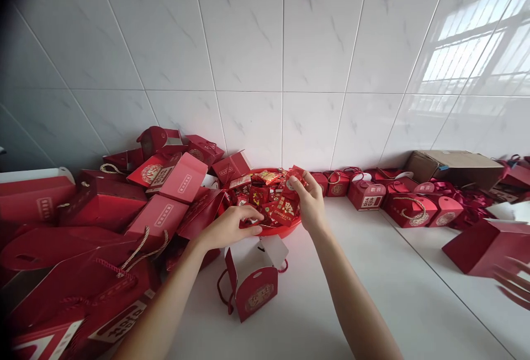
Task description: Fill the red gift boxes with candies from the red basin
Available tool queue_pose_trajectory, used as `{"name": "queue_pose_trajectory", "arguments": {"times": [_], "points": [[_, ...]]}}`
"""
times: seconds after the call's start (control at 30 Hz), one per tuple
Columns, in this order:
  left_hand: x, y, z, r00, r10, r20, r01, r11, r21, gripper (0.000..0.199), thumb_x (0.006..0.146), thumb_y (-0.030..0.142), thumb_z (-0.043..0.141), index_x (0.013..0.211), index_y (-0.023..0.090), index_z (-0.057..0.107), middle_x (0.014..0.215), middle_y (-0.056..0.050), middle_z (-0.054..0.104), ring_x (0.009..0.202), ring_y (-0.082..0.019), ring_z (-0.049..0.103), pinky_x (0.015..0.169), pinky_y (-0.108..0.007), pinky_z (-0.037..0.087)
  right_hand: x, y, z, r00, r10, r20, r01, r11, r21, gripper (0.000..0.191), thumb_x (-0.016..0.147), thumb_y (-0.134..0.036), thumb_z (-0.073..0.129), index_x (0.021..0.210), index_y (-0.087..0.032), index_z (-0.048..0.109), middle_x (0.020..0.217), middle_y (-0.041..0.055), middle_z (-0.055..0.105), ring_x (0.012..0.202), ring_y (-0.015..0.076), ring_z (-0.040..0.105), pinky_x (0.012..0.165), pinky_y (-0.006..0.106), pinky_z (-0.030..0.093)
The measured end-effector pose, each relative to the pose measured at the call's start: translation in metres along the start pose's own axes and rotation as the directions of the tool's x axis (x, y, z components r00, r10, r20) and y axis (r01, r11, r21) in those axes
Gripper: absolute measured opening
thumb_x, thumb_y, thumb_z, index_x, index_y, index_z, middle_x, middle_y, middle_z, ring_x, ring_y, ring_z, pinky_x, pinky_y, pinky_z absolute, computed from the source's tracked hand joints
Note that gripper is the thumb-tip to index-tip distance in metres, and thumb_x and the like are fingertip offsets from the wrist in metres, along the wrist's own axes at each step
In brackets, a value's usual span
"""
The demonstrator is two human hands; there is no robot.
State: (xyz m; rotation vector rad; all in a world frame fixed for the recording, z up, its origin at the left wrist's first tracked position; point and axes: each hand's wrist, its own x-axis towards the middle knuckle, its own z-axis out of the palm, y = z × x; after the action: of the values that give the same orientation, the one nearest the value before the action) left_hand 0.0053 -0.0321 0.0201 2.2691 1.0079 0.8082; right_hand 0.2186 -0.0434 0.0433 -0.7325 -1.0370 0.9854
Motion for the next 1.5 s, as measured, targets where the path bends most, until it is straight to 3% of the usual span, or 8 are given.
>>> {"name": "queue_pose_trajectory", "arguments": {"times": [0.43,0.73,0.9,1.1,1.23,1.3,1.4,1.5], "points": [[0.006,-0.009,-0.002,0.925,-0.103,-0.366,0.046,0.986,-0.161,0.030,0.094,0.048,0.051,0.090,0.021,0.064,0.058,0.003,0.063,0.049,-0.016,0.061,0.050,-0.025,0.048,0.005,0.000,-0.010,0.939,0.252,0.236,-0.240,0.968,-0.078,0.040,0.067,-0.049,0.087,0.095,-0.024,0.073,0.089,0.0027,0.075,0.082,0.0212,0.070,0.069,0.030,0.056],[0.004,0.002,-0.012,0.810,-0.018,-0.587,-0.144,0.963,-0.228,0.022,0.085,0.039,0.060,0.079,0.020,0.068,0.105,-0.007,0.075,0.106,-0.025,0.069,0.090,-0.036,0.057,0.006,0.004,-0.008,0.934,0.285,0.215,-0.268,0.958,-0.106,0.042,0.066,-0.049,0.087,0.097,-0.024,0.075,0.099,0.0061,0.076,0.090,0.0237,0.070,0.074,0.033,0.058],[0.007,-0.015,-0.011,0.829,0.094,-0.551,-0.037,0.993,0.113,0.013,0.084,0.029,0.062,0.076,0.022,0.071,0.107,-0.007,0.073,0.101,-0.024,0.069,0.094,-0.037,0.056,0.007,0.002,-0.010,0.949,0.245,0.201,-0.228,0.968,-0.102,0.041,0.065,-0.051,0.086,0.091,-0.023,0.072,0.084,0.0040,0.074,0.076,0.0215,0.068,0.065,0.032,0.056],[0.010,-0.044,-0.007,0.888,-0.021,-0.460,0.211,0.907,0.366,0.017,0.071,0.006,0.065,0.072,0.021,0.073,0.109,-0.011,0.073,0.115,-0.036,0.064,0.104,-0.053,0.050,0.010,-0.005,-0.015,0.960,0.218,0.175,-0.210,0.976,-0.065,0.037,0.063,-0.048,0.087,0.085,-0.022,0.071,0.074,0.0007,0.070,0.070,0.0192,0.065,0.066,0.031,0.054],[0.011,-0.030,0.002,0.859,0.144,-0.492,0.112,0.884,0.454,0.027,0.076,0.006,0.064,0.091,0.024,0.078,0.137,-0.009,0.063,0.137,-0.037,0.046,0.115,-0.059,0.038,0.010,-0.006,-0.016,0.964,0.202,0.172,-0.187,0.978,-0.096,0.037,0.064,-0.049,0.086,0.084,-0.022,0.071,0.075,0.0014,0.070,0.070,0.0191,0.064,0.065,0.031,0.053],[0.015,-0.018,0.011,0.903,0.218,-0.370,-0.032,0.894,0.448,0.026,0.083,0.010,0.062,0.095,0.025,0.078,0.129,-0.008,0.068,0.131,-0.031,0.052,0.112,-0.052,0.043,0.010,-0.005,-0.016,0.963,0.203,0.180,-0.187,0.977,-0.104,0.037,0.065,-0.050,0.086,0.084,-0.022,0.070,0.077,0.0015,0.070,0.071,0.0192,0.064,0.066,0.031,0.052],[0.024,-0.008,0.025,0.977,0.159,-0.144,-0.093,0.919,0.383,0.023,0.087,0.026,0.067,0.108,0.023,0.075,0.107,-0.009,0.075,0.112,-0.029,0.064,0.100,-0.046,0.052,0.010,-0.002,-0.016,0.961,0.208,0.184,-0.189,0.975,-0.114,0.037,0.066,-0.050,0.085,0.085,-0.022,0.070,0.076,0.0012,0.070,0.071,0.0191,0.064,0.065,0.031,0.051],[0.031,-0.006,0.035,0.992,0.009,-0.123,0.038,0.924,0.380,0.043,0.078,0.033,0.077,0.119,0.021,0.071,0.116,-0.012,0.072,0.113,-0.034,0.065,0.097,-0.046,0.052,0.009,0.000,-0.016,0.960,0.204,0.191,-0.181,0.975,-0.131,0.037,0.068,-0.051,0.084,0.086,-0.022,0.071,0.076,0.0015,0.070,0.071,0.0192,0.064,0.063,0.030,0.051]]}}
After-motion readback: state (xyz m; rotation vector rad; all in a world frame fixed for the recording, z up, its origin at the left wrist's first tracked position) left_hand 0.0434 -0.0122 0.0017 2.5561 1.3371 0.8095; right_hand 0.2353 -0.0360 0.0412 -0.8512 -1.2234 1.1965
